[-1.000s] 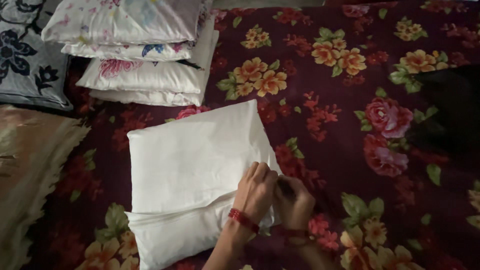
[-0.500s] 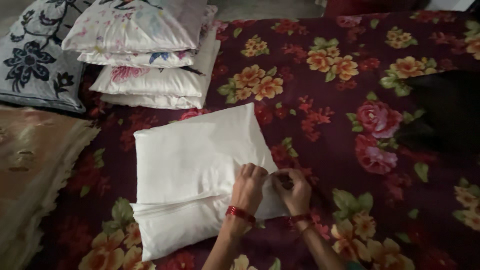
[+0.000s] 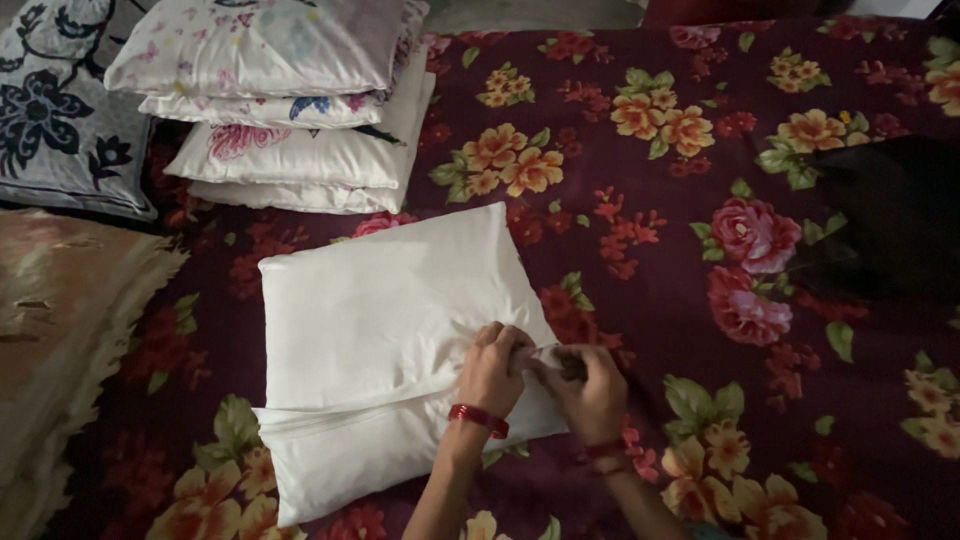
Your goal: The person folds a white pillowcase, smooths it, and places it on a stack of pillows. The person then folds a black pillowcase and places it on the bed. The person handles multiple pillows and pillowcases throughout the video.
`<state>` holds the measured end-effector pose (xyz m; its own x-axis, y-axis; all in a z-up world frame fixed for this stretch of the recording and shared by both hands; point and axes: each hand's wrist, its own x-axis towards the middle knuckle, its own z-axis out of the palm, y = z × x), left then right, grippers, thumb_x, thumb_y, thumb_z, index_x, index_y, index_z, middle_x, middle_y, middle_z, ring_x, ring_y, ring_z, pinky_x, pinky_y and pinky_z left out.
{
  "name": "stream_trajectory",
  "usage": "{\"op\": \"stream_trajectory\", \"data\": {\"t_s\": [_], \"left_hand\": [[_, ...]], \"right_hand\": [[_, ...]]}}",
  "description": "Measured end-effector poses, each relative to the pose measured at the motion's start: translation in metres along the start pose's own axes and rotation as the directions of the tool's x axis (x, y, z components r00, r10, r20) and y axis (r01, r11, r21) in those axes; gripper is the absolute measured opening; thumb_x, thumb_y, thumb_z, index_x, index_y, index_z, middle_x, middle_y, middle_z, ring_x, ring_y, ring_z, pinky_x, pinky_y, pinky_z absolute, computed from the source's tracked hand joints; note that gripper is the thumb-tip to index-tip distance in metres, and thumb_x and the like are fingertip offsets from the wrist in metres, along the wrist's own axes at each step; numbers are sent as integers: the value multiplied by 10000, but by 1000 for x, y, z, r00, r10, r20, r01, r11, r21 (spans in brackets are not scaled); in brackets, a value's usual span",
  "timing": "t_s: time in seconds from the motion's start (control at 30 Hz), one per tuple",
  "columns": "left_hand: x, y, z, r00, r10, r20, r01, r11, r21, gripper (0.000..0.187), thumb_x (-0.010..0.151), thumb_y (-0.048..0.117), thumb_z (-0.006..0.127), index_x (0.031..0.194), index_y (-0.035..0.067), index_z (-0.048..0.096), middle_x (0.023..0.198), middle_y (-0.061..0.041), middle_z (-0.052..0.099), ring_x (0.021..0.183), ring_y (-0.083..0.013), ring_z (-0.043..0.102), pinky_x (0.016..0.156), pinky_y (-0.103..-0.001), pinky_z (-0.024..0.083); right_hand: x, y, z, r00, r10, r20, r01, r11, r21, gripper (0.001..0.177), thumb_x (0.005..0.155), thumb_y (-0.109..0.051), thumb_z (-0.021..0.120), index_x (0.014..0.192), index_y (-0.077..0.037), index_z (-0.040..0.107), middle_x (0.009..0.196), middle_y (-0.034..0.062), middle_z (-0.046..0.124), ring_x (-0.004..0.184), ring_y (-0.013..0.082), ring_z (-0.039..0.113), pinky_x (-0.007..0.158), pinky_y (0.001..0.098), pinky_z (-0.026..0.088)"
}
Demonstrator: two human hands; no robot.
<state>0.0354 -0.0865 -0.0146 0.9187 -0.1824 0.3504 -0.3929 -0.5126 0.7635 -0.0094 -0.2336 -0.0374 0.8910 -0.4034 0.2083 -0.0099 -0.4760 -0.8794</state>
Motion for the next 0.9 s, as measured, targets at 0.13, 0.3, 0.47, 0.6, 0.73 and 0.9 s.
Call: {"op": "stream_trajectory", "data": {"t_s": [0.13,0.3,0.47,0.6,0.73,0.9], "left_hand": [[1,-1,1,1000,-17,10,17,1000,-2,30,867,54,678,887,42,696,913,-134,671,937,-354,638,810,-461,515],[1,-3,2,999,-18,27,18,1000,21,30,882,57,662,886,40,686,899,-131,667,921,-346,639,817,-458,519],[0,-4,5,1000,5,-10,-5,999,42,40,866,52,660,894,47,689,915,-127,675,940,-355,636,804,-470,515],[1,-4,5,1000,3,20,-5,997,74,17,865,59,675,877,46,673,901,-122,673,940,-354,630,818,-467,507],[-6,5,11,998,49,-31,-43,983,179,167,852,-35,572,916,75,682,1003,-120,654,987,-338,624,834,-443,526],[-16,18,4,966,256,-44,-221,898,381,115,851,-49,588,852,39,661,1166,-128,611,1082,-296,602,908,-447,512]], "right_hand": [[10,7,5,987,-161,-21,157,980,-119,284,781,-228,816,984,-51,726,922,85,755,800,206,752,719,337,591],[16,17,-1,965,-263,-5,258,947,-190,267,804,-277,843,951,-77,745,898,80,756,803,238,743,716,368,577],[23,17,10,987,-160,23,160,955,-251,342,713,-293,899,900,-60,733,869,91,755,778,254,740,700,376,578],[31,24,0,981,-171,86,184,968,-170,181,801,-193,818,939,-87,773,897,83,789,832,226,780,734,351,601],[27,21,-9,971,-215,106,226,969,-98,177,826,-155,777,983,-74,762,937,101,786,839,226,782,735,351,603],[17,20,-22,968,-250,1,250,967,-46,170,918,-155,718,1053,-59,756,976,99,779,875,226,755,746,346,575]]}}
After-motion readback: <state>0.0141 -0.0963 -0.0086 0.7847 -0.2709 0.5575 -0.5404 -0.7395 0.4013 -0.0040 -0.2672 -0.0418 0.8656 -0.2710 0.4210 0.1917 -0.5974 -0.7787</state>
